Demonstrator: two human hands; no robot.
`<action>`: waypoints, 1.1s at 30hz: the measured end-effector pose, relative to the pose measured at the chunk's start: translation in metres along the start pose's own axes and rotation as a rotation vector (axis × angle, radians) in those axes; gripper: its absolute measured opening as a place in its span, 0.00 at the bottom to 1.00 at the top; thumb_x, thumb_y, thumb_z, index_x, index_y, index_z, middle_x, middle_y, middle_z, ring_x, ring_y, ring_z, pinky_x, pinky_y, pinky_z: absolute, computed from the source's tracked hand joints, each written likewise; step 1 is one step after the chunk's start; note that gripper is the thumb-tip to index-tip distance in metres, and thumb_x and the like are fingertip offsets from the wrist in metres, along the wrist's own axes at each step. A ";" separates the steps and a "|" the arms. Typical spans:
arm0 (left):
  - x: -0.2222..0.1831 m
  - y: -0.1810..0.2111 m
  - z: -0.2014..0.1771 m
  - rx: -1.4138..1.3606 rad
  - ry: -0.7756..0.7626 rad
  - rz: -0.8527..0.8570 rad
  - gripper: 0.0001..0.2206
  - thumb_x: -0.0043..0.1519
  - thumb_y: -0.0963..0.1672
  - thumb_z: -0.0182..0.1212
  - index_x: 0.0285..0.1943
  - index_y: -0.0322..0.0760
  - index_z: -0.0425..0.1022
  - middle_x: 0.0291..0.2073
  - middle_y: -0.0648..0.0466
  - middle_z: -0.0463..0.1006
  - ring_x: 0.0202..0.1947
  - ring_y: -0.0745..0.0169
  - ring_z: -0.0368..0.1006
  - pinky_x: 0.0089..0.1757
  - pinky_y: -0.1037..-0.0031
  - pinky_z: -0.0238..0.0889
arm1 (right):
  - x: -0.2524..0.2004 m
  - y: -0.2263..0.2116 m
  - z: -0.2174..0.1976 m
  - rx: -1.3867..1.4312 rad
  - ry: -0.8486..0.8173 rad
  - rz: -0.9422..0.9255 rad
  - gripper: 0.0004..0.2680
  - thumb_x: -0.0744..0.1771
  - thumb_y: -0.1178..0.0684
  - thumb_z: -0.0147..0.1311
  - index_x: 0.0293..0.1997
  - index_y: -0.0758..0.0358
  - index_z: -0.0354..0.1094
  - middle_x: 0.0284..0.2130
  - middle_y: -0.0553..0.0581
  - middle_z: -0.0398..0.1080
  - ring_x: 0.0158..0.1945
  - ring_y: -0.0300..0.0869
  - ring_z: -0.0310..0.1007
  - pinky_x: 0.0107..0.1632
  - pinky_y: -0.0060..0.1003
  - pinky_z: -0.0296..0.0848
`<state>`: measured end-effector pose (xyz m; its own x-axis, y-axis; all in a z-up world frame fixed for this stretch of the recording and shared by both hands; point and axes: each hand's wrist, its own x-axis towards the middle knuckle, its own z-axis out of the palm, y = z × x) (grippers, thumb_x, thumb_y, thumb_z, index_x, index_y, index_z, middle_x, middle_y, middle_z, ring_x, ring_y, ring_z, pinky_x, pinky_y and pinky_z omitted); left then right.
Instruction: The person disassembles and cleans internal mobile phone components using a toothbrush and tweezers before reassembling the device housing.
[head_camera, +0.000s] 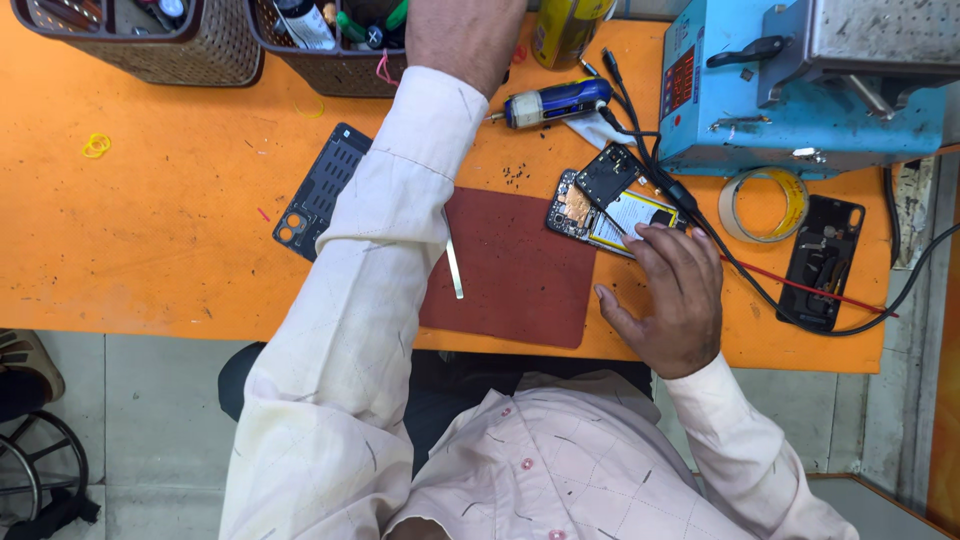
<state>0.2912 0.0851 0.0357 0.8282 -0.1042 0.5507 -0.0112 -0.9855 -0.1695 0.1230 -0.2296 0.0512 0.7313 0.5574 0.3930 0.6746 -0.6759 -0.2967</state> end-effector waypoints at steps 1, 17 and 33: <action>-0.001 -0.001 0.005 0.001 0.004 0.001 0.03 0.53 0.41 0.69 0.33 0.45 0.84 0.23 0.51 0.82 0.24 0.54 0.81 0.24 0.66 0.71 | 0.000 0.000 -0.001 0.006 0.002 -0.001 0.21 0.61 0.51 0.69 0.58 0.64 0.68 0.58 0.61 0.69 0.64 0.53 0.66 0.71 0.57 0.59; -0.015 -0.009 -0.078 -0.080 0.138 0.134 0.07 0.54 0.39 0.66 0.40 0.40 0.81 0.31 0.52 0.77 0.36 0.53 0.76 0.36 0.61 0.65 | 0.004 -0.023 -0.006 0.077 0.047 -0.056 0.19 0.62 0.51 0.68 0.57 0.63 0.69 0.55 0.59 0.69 0.63 0.51 0.68 0.70 0.56 0.59; -0.167 0.023 -0.228 -0.369 0.258 0.030 0.11 0.63 0.39 0.78 0.51 0.37 0.81 0.42 0.56 0.73 0.50 0.57 0.69 0.58 0.50 0.64 | 0.009 -0.043 0.020 1.264 -0.220 0.373 0.27 0.65 0.41 0.64 0.69 0.61 0.59 0.65 0.59 0.65 0.69 0.49 0.68 0.68 0.49 0.69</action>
<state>0.0248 0.0498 0.1257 0.6580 -0.1178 0.7437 -0.2711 -0.9585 0.0880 0.1026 -0.1866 0.0503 0.8113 0.5846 0.0003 -0.0268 0.0376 -0.9989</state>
